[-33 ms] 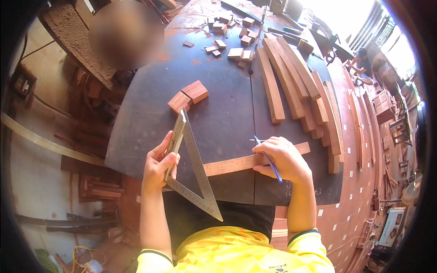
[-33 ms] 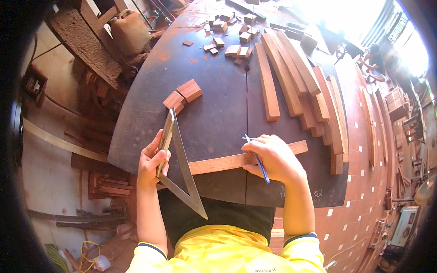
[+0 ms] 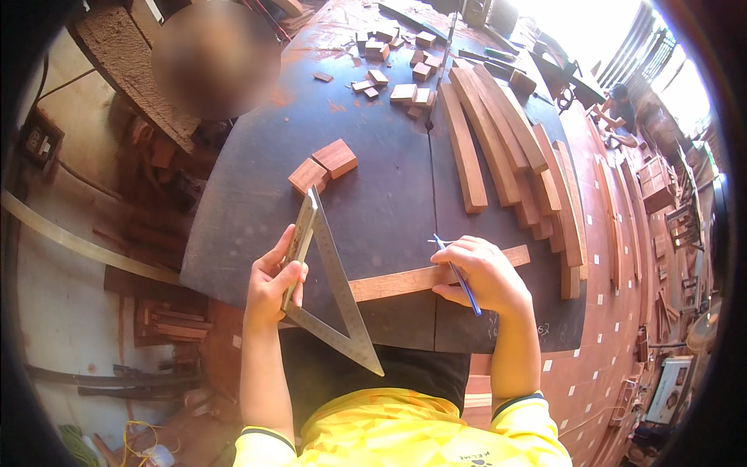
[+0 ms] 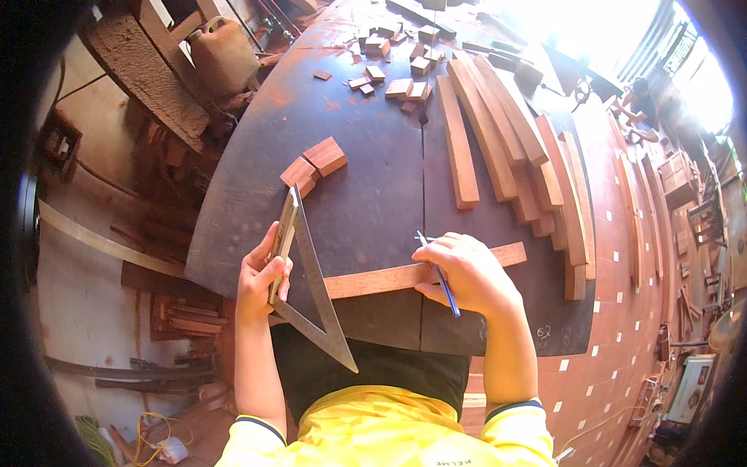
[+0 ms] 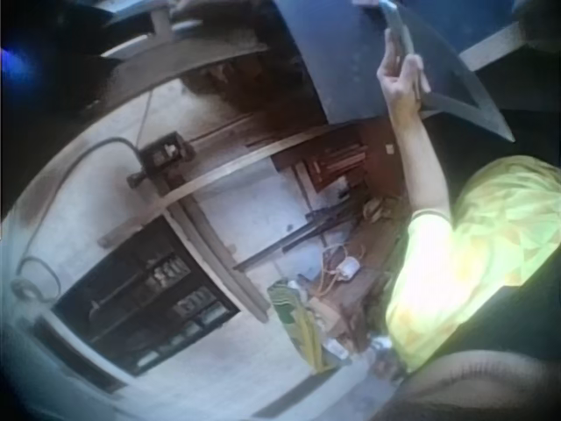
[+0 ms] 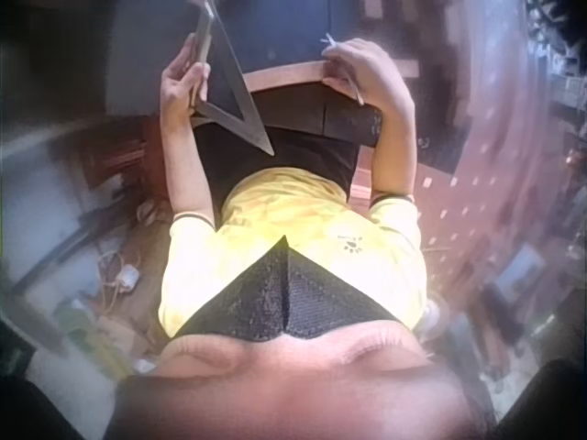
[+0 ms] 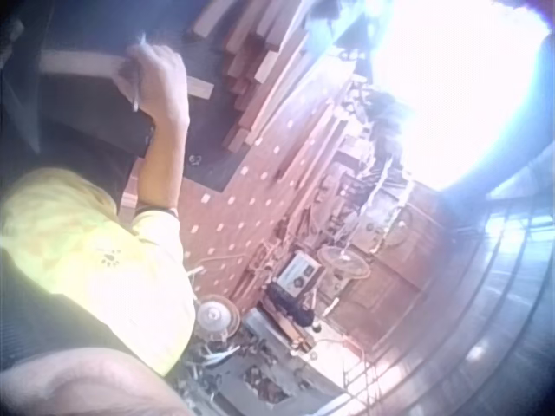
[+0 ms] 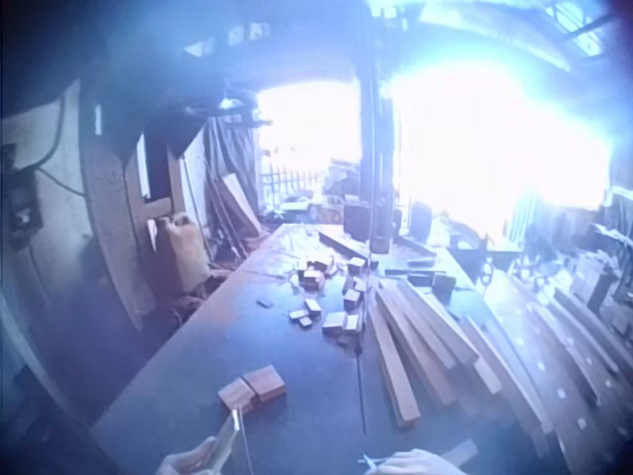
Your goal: The person uses a triangular ruler and a pen to mark lines on small wooden planks on a workbench. The person repeatedly positions the ruler, draws lines, and repositions the wood to mark multiple pieces in a workshop setting.
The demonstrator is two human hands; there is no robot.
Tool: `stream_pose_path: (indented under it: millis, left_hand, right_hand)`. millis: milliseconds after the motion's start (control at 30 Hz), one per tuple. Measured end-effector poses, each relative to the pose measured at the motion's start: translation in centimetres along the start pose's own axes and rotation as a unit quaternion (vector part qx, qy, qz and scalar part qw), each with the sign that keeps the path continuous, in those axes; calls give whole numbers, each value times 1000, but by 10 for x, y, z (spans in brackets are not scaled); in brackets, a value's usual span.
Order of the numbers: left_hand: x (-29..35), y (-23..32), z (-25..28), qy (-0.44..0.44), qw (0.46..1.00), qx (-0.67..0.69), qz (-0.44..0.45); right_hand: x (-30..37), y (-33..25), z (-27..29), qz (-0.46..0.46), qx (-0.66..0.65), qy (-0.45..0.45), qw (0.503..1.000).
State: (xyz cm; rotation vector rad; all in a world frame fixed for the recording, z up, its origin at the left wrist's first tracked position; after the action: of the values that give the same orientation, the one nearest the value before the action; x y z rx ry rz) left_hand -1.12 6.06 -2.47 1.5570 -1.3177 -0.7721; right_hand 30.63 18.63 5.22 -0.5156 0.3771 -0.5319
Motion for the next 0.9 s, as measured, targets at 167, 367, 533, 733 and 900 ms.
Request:
stream_pose_path:
  millis: [167,367,533,733,900]
  left_hand:
    - [-4,1,-3,17,1000,8,-18]
    - [-5,1,-3,29,999,-24,-25]
    - [-4,0,-1,28,999,-37,-17]
    - [-10,5,-15,24,997,-67,-2]
    - [-6,3,-9,39,997,-70,-13]
  right_hand:
    - [-5,-3,-10,-49,64,114,990]
    - [-3,-12,-9,-151,94,159,971]
    - [10,11,20,-186,-110,73,974]
    - [17,30,12,-231,-194,53,952]
    - [2,13,-6,-74,-178,68,979]
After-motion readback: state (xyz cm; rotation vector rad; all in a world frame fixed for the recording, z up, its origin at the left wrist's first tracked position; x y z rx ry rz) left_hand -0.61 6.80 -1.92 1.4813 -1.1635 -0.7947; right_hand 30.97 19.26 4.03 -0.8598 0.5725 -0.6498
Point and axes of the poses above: each hand's wrist, its own x-axis away from the middle knuckle, its own z-axis out of the back of the hand, y = z × x, the point moved 6 cm from there along -x, towards the middle knuckle, and after that the axes turned 1 degree about -z, right-handed, at the moved point
